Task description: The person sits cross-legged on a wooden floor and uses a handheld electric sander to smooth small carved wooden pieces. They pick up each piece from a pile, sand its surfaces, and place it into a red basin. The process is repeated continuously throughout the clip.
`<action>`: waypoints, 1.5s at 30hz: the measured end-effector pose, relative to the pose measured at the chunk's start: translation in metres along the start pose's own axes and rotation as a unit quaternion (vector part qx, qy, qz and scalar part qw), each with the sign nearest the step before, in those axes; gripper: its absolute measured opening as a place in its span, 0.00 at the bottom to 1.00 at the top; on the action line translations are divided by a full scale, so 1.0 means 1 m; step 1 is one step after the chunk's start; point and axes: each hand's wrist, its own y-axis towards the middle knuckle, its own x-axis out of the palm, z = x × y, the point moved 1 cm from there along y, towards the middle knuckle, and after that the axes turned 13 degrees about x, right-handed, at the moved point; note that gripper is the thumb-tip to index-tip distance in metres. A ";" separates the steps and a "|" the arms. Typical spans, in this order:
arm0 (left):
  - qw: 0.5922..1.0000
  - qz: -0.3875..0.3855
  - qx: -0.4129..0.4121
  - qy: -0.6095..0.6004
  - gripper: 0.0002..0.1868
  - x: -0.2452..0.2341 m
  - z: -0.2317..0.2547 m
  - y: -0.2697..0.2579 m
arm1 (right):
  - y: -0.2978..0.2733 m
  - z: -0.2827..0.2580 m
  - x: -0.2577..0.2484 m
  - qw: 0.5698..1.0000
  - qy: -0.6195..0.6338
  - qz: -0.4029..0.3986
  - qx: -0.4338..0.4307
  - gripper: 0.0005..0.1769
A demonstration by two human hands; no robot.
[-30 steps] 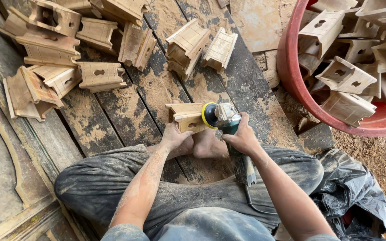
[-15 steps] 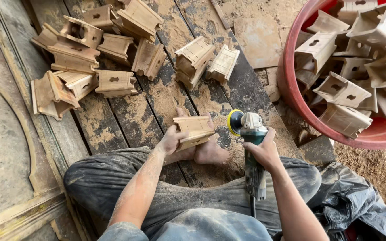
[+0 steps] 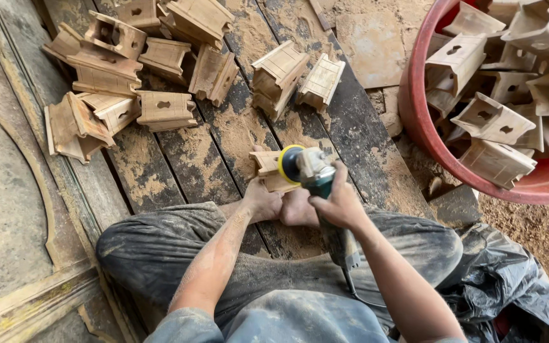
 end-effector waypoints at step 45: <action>0.990 -0.024 0.087 -0.109 0.18 0.010 -0.090 0.017 | 0.038 0.043 0.006 0.998 -0.032 0.016 0.046 0.50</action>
